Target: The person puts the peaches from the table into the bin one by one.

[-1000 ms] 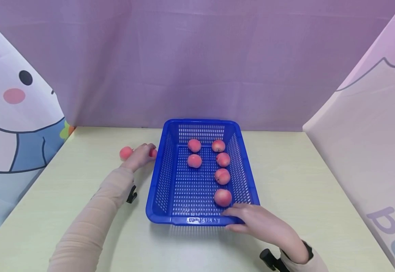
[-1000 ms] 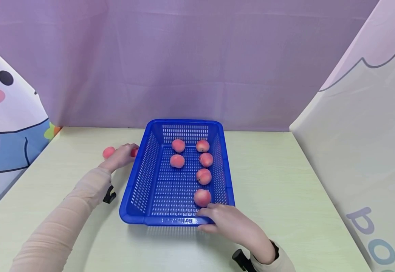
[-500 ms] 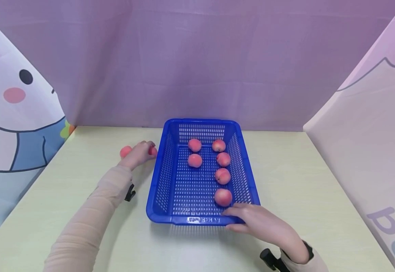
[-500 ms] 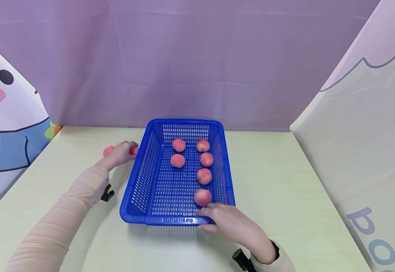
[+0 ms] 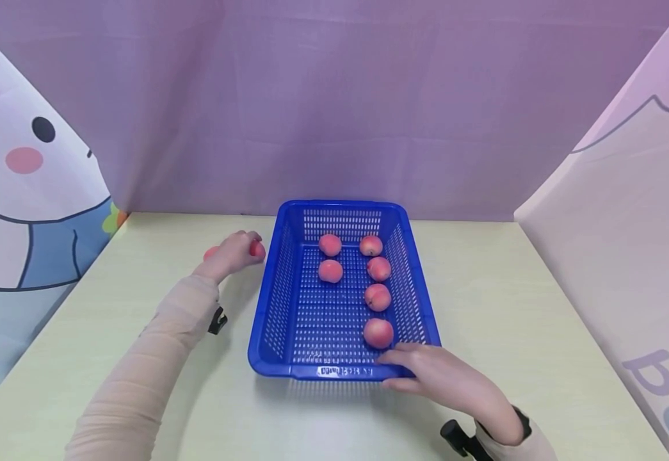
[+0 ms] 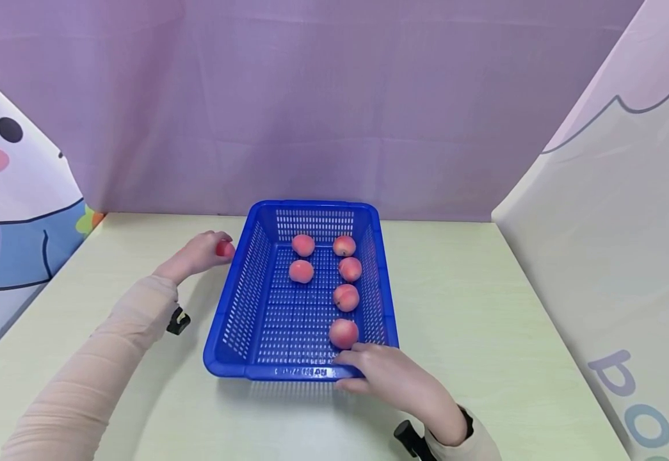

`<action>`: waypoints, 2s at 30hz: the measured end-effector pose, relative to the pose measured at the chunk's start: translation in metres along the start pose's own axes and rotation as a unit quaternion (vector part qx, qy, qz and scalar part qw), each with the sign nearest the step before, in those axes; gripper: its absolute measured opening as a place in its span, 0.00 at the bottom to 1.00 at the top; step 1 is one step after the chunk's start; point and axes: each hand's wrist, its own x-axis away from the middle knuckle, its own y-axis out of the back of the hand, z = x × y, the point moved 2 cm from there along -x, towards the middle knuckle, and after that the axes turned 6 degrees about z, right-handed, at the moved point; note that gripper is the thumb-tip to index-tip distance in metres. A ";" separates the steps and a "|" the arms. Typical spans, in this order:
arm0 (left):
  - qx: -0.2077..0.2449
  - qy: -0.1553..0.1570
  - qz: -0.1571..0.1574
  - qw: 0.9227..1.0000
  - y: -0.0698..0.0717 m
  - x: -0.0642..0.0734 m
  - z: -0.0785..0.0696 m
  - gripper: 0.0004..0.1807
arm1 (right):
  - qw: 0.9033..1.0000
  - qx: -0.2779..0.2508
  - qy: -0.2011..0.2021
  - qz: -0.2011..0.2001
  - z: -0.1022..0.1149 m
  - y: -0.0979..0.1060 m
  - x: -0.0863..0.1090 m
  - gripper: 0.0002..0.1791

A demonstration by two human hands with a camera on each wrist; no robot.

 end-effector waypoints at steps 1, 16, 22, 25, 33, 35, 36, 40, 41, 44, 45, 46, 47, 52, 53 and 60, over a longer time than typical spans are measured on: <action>-0.001 0.000 0.002 1.000 0.002 0.000 -0.001 0.23 | 1.000 -0.002 -0.002 0.001 0.000 0.000 0.000 0.13; 0.042 0.024 0.010 0.999 0.027 0.010 -0.014 0.22 | 1.000 0.004 0.006 -0.001 0.000 0.001 0.000 0.13; 0.066 0.048 0.030 0.996 0.036 0.014 -0.020 0.22 | 1.000 0.002 0.005 0.001 0.000 0.000 0.001 0.14; 0.070 0.058 0.035 0.995 0.040 0.016 -0.024 0.22 | 1.000 0.001 0.005 0.001 0.001 0.001 0.001 0.14; 0.064 0.061 0.036 0.995 0.048 0.021 -0.040 0.22 | 1.000 -0.006 -0.012 0.007 0.002 0.000 0.002 0.13; 0.060 0.058 0.034 0.996 0.050 0.022 -0.046 0.21 | 1.000 -0.007 -0.013 0.008 0.002 0.000 0.002 0.13; 0.059 0.055 0.033 0.996 0.051 0.022 -0.048 0.21 | 1.000 -0.007 -0.014 0.008 0.002 0.000 0.002 0.13; 0.043 0.033 0.021 0.998 0.055 0.023 -0.058 0.20 | 1.000 -0.005 -0.014 0.009 0.002 0.000 0.001 0.14; 0.041 0.026 0.017 0.999 0.056 0.023 -0.060 0.20 | 1.000 -0.003 -0.012 0.008 0.002 0.000 0.002 0.14; 0.028 0.007 0.004 1.000 0.058 0.022 -0.066 0.16 | 1.000 0.001 -0.005 0.005 0.001 0.001 0.001 0.15; 0.025 0.002 0.001 1.000 0.058 0.022 -0.068 0.15 | 1.000 0.002 -0.002 0.005 0.001 0.001 0.001 0.15; 0.019 -0.006 -0.004 1.000 0.059 0.022 -0.071 0.14 | 1.000 0.002 0.000 0.004 0.001 0.001 0.001 0.15; 0.010 -0.014 -0.007 1.000 0.060 0.022 -0.073 0.13 | 1.000 0.003 0.001 0.004 0.001 0.001 0.001 0.15; -0.028 -0.035 -0.007 0.999 0.062 0.020 -0.082 0.16 | 1.000 0.003 0.003 0.005 0.001 0.001 0.001 0.15; -0.035 -0.037 -0.005 0.999 0.062 0.020 -0.084 0.17 | 1.000 0.003 0.003 0.005 0.001 0.001 0.001 0.15; -0.047 -0.040 0.009 0.998 0.063 0.015 -0.096 0.20 | 1.000 0.003 0.003 0.002 0.000 0.001 0.001 0.14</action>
